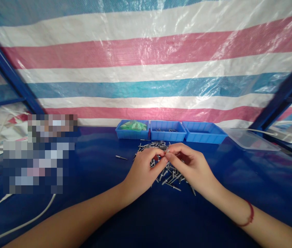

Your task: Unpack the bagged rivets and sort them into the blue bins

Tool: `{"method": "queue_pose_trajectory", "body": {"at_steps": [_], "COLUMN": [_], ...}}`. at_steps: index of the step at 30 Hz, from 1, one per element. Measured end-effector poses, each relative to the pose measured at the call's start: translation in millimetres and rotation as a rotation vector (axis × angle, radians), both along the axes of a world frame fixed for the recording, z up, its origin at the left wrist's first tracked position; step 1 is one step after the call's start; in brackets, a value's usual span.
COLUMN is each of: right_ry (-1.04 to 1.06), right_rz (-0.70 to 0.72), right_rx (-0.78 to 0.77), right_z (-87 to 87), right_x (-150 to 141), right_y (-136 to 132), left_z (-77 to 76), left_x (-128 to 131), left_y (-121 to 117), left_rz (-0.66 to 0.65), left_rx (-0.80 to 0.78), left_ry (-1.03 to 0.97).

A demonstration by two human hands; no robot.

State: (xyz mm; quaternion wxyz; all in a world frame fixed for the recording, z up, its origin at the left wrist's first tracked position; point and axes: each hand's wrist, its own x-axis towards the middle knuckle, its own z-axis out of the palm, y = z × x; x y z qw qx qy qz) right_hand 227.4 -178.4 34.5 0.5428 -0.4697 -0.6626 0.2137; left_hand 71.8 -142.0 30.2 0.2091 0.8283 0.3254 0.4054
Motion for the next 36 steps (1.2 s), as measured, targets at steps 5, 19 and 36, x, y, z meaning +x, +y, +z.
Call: {"method": "queue_pose_trajectory", "body": {"at_steps": [5, 19, 36], "right_ry": [-0.077, 0.036, -0.408], "right_rz": [0.003, 0.025, -0.288], "right_rx": [0.075, -0.098, 0.105], "right_z": [3.7, -0.1, 14.1], "right_x": [1, 7, 24], "right_y": [-2, 3, 33], "left_z": [1.6, 8.3, 33.1], "left_x": [0, -8, -30], "left_y": [1, 6, 23], "left_rz": [0.014, 0.024, 0.093], "left_rx": [-0.001, 0.040, 0.216], "left_ry": [-0.011, -0.098, 0.291]}}
